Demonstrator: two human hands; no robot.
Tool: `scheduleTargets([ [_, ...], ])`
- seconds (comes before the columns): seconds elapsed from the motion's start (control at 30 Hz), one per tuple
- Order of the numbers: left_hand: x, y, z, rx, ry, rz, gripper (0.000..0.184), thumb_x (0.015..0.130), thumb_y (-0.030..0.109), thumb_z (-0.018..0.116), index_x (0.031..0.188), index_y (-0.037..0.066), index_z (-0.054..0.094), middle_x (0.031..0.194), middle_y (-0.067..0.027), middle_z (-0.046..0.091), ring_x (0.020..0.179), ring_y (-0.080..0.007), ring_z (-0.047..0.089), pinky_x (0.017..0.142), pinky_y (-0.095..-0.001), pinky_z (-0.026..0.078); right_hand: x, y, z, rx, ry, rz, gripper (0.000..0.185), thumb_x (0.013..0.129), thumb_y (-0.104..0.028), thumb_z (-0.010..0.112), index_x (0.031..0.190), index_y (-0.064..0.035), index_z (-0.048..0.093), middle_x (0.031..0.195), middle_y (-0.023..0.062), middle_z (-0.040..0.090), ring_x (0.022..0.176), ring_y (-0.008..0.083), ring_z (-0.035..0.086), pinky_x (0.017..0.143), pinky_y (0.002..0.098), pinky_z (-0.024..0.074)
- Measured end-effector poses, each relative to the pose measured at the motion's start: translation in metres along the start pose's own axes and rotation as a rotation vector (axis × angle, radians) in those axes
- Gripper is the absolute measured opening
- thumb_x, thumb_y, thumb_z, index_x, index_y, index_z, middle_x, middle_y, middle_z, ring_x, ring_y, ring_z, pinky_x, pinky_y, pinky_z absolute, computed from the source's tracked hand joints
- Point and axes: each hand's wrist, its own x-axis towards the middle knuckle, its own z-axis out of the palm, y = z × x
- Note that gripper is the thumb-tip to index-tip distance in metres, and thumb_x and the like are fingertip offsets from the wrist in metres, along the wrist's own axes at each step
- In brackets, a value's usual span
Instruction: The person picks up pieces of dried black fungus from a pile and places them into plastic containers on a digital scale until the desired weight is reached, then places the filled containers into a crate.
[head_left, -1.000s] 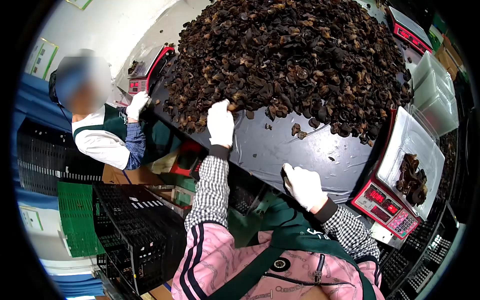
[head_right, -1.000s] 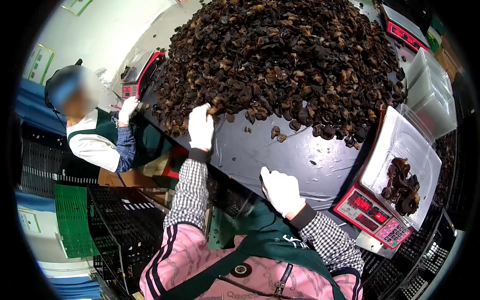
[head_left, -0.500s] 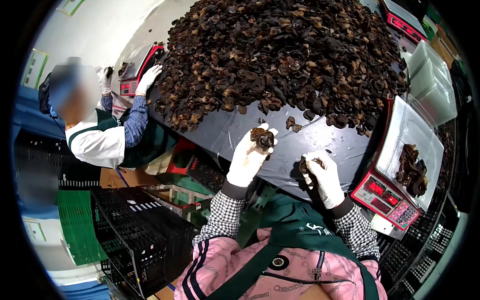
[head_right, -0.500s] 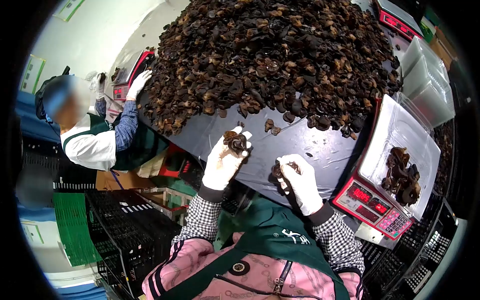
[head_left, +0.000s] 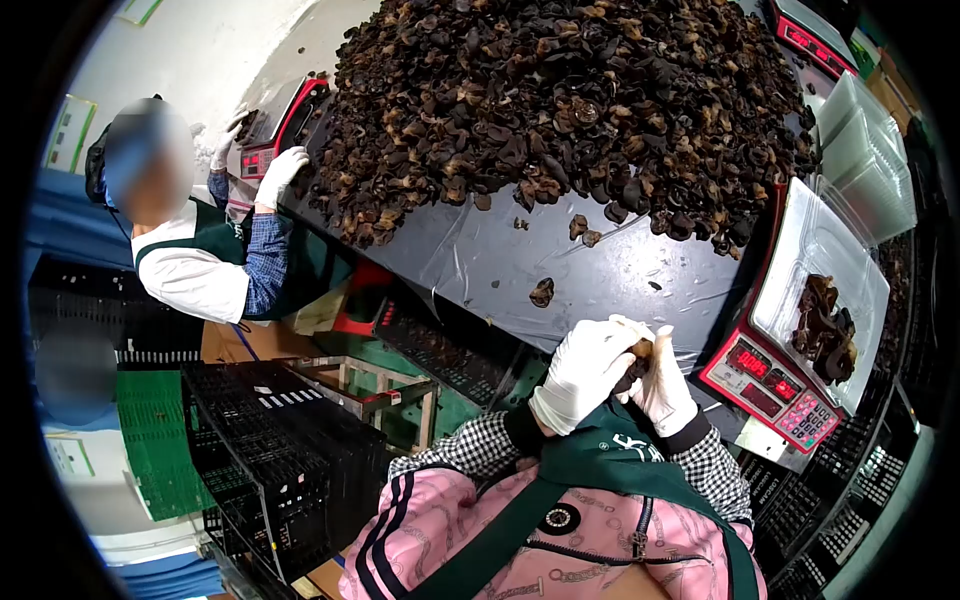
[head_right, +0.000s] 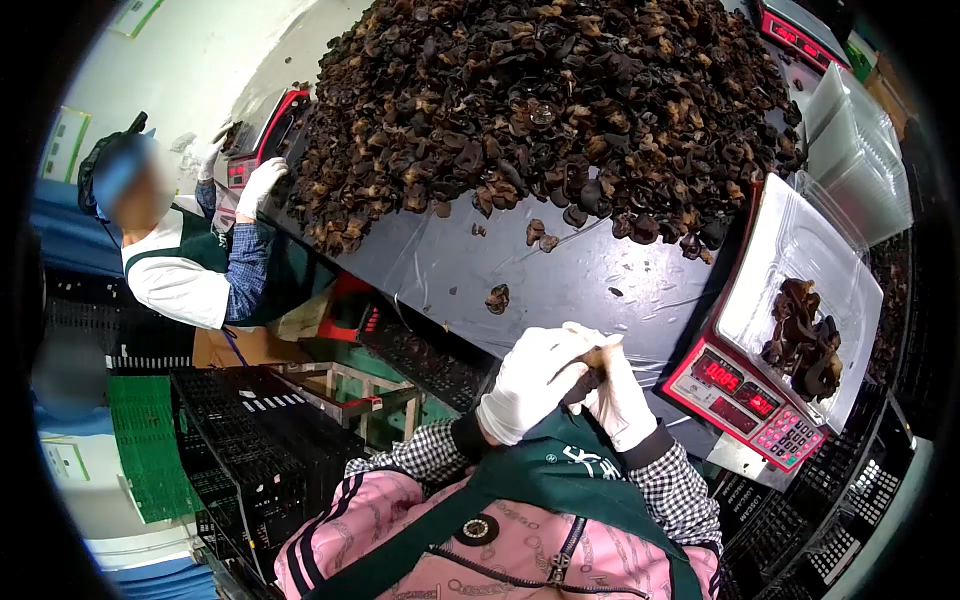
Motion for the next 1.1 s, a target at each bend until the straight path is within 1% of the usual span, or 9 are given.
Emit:
scheduleTargets([
  [0.1, 0.018, 0.01, -0.019, -0.213, -0.15, -0.184, 0.045, 0.083, -0.001, 0.076, 0.127, 0.002, 0.068, 0.125, -0.0154, 0.067, 0.107, -0.0271, 0.067, 0.09, -0.0344, 0.056, -0.003, -0.004, 0.0, -0.053, 0.012, -0.006, 0.034, 0.104, -0.029, 0.06, 0.128, -0.0049, 0.061, 0.101, 0.0067, 0.07, 0.069, 0.0142, 0.067, 0.05, 0.0259, 0.051],
  [0.13, 0.023, 0.014, -0.033, -0.46, -0.257, -0.558, 0.048, 0.084, 0.001, 0.077, 0.13, 0.002, 0.067, 0.13, -0.0142, 0.066, 0.111, -0.0245, 0.066, 0.094, -0.0343, 0.054, -0.007, -0.007, 0.006, -0.039, 0.085, -0.012, 0.028, 0.103, -0.027, 0.062, 0.121, -0.006, 0.065, 0.097, 0.0048, 0.07, 0.069, 0.0129, 0.066, 0.05, 0.024, 0.0485],
  [0.2, 0.025, -0.018, -0.037, 0.129, -0.077, -0.112, 0.047, 0.083, 0.002, 0.074, 0.129, 0.003, 0.067, 0.127, -0.0149, 0.068, 0.109, -0.0292, 0.065, 0.098, -0.0391, 0.052, -0.011, -0.015, 0.013, -0.137, 0.123, -0.039, 0.028, 0.1, -0.023, 0.064, 0.123, -0.0073, 0.064, 0.093, 0.0051, 0.068, 0.067, 0.0124, 0.063, 0.05, 0.0233, 0.046],
  [0.3, 0.021, -0.059, -0.04, 0.625, 0.091, -0.106, 0.037, 0.085, 0.009, 0.074, 0.121, 0.006, 0.071, 0.119, -0.0145, 0.069, 0.111, -0.0333, 0.062, 0.099, -0.0432, 0.049, -0.029, -0.03, 0.022, -0.189, 0.12, -0.075, 0.028, 0.1, -0.018, 0.064, 0.125, -0.0049, 0.065, 0.097, 0.0064, 0.068, 0.075, 0.0113, 0.066, 0.056, 0.0223, 0.049],
  [0.5, 0.038, -0.048, -0.029, 0.218, 0.027, -0.156, 0.027, 0.091, -0.002, 0.068, 0.117, 0.004, 0.073, 0.109, -0.0101, 0.071, 0.101, -0.0229, 0.067, 0.095, -0.0324, 0.052, -0.107, -0.094, 0.029, -0.952, 0.342, -0.835, 0.041, 0.089, -0.019, 0.076, 0.126, -0.0043, 0.066, 0.113, 0.0091, 0.069, 0.104, 0.02, 0.066, 0.098, 0.035, 0.0512],
  [0.63, 0.095, 0.04, 0.012, -0.053, 0.006, 0.033, 0.029, 0.091, -0.005, 0.066, 0.117, 0.003, 0.074, 0.111, -0.0106, 0.073, 0.1, -0.0201, 0.069, 0.091, -0.0322, 0.054, -0.141, -0.144, 0.0, -1.331, 0.72, -1.366, 0.04, 0.083, -0.008, 0.076, 0.121, -0.0037, 0.067, 0.115, 0.0115, 0.067, 0.104, 0.0228, 0.066, 0.095, 0.0347, 0.0525],
  [0.77, 0.133, 0.084, 0.07, -0.074, -0.085, 0.475, 0.029, 0.089, 0.0, 0.07, 0.118, 0.002, 0.072, 0.113, -0.0147, 0.072, 0.099, -0.0312, 0.067, 0.088, -0.039, 0.055, -0.155, -0.177, -0.01, -1.462, 0.861, -1.37, 0.04, 0.084, -0.001, 0.075, 0.123, -0.0017, 0.064, 0.118, 0.0128, 0.066, 0.109, 0.0238, 0.066, 0.096, 0.034, 0.0524],
  [0.9, 0.139, 0.103, 0.113, -0.258, -0.161, 0.402, 0.041, 0.088, 0.005, 0.073, 0.128, 0.009, 0.069, 0.121, -0.0142, 0.069, 0.114, -0.0315, 0.064, 0.097, -0.0404, 0.052, -0.14, -0.193, -0.03, -1.701, 0.767, -1.225, 0.054, 0.08, -0.008, 0.078, 0.131, -0.007, 0.063, 0.133, 0.0145, 0.06, 0.124, 0.0326, 0.057, 0.11, 0.0446, 0.041],
  [1.1, 0.18, -0.002, 0.101, 0.244, 0.028, 0.267, 0.035, 0.088, 0.012, 0.071, 0.123, 0.012, 0.072, 0.124, -0.0146, 0.068, 0.12, -0.0332, 0.059, 0.105, -0.0448, 0.045, -0.147, -0.197, -0.033, -1.994, 0.754, -0.95, 0.061, 0.082, -0.021, 0.079, 0.14, -0.0174, 0.061, 0.149, 0.0136, 0.051, 0.143, 0.0309, 0.042, 0.123, 0.0502, 0.0178],
])
